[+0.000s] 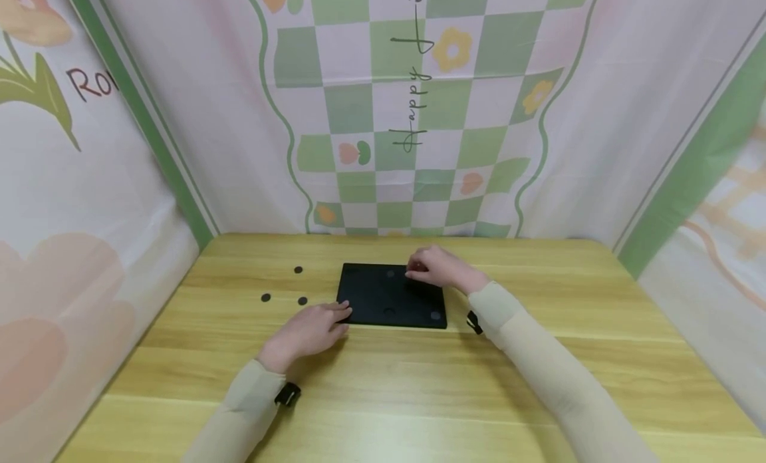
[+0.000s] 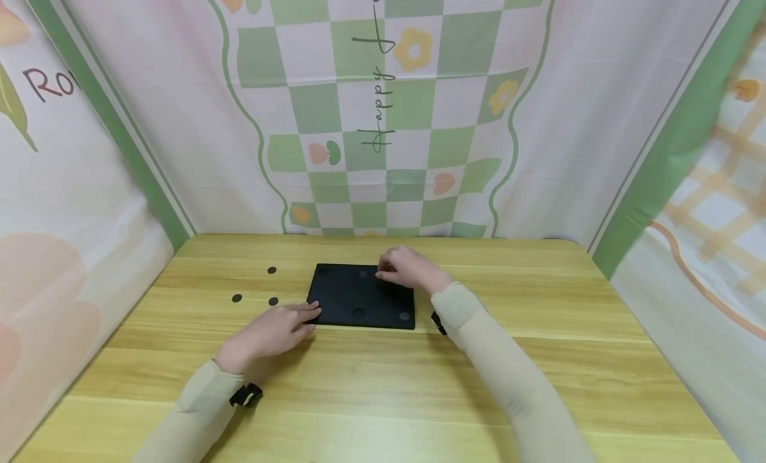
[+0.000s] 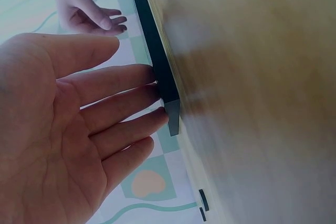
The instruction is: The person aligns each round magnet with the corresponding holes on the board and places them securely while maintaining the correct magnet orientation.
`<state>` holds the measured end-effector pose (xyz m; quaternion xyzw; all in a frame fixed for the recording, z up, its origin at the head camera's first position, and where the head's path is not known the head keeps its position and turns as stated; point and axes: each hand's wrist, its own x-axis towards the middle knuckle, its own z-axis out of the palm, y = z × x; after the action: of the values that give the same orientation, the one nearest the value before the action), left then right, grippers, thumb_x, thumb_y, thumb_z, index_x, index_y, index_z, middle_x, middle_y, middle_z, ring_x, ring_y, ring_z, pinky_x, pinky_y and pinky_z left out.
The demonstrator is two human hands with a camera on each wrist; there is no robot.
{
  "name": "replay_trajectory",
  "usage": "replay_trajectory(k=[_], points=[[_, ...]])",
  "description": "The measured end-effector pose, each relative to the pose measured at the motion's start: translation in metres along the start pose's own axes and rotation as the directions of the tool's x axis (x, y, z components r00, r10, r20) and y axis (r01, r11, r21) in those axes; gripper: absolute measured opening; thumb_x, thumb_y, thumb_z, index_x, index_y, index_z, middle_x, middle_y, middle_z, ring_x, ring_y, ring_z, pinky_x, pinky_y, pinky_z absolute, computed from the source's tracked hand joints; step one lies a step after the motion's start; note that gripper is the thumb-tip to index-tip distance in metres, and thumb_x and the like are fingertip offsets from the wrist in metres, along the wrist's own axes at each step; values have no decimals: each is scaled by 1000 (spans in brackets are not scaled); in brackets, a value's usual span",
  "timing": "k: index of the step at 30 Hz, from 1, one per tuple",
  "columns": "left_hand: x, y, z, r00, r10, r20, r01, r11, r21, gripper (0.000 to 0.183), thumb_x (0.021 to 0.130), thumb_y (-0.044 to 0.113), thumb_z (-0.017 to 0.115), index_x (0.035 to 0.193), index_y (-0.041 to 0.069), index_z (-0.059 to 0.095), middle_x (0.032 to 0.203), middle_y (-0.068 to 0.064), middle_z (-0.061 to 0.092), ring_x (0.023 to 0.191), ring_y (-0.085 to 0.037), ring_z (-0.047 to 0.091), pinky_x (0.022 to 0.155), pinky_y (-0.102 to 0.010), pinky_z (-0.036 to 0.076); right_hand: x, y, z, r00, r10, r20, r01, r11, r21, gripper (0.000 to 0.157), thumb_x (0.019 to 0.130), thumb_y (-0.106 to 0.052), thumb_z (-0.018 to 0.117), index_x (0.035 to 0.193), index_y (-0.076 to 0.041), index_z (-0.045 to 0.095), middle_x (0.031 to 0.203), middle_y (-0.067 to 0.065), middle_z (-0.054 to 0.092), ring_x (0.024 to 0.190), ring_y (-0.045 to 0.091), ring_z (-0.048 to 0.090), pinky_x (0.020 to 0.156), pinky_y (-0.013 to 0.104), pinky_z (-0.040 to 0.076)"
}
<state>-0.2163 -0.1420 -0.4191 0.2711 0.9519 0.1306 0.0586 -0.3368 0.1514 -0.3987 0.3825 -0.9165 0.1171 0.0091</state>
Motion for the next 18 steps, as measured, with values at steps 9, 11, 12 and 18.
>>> replay_trajectory(k=[9, 11, 12, 18], points=[[0, 0, -1, 1000, 8, 4, -8, 1000, 8, 43, 100, 30, 48, 136, 9, 52, 145, -6, 46, 133, -27, 44, 106, -45, 39, -17, -3, -2, 1000, -25, -12, 25, 999, -20, 14, 90, -23, 65, 95, -12, 73, 90, 0, 66, 78, 10, 61, 71, 26, 53], [0, 0, -1, 1000, 6, 4, -6, 1000, 11, 43, 100, 31, 48, 136, 9, 52, 145, -6, 46, 133, -26, 44, 106, -44, 39, -22, -2, -1, 1000, -26, -14, 26, 999, -23, 13, 90, -23, 65, 95, -13, 73, 90, 0, 66, 78, 9, 60, 70, 25, 52], [0, 0, 0, 1000, 8, 4, -8, 1000, 10, 43, 100, 30, 48, 136, 9, 52, 145, -6, 46, 133, -26, 44, 106, -44, 40, -24, -2, -1, 1000, -25, -16, 25, 999, -21, 13, 90, -23, 66, 95, -13, 73, 90, 0, 66, 78, 9, 61, 69, 25, 52], [1, -1, 1, 1000, 7, 1, -7, 1000, 7, 42, 99, 29, 48, 136, 9, 52, 145, -7, 46, 132, -27, 44, 106, -44, 40, -34, -3, 2, 997, -61, -37, 60, 998, -31, 11, 90, -22, 66, 94, -14, 73, 89, -1, 65, 79, 11, 63, 69, 24, 53]])
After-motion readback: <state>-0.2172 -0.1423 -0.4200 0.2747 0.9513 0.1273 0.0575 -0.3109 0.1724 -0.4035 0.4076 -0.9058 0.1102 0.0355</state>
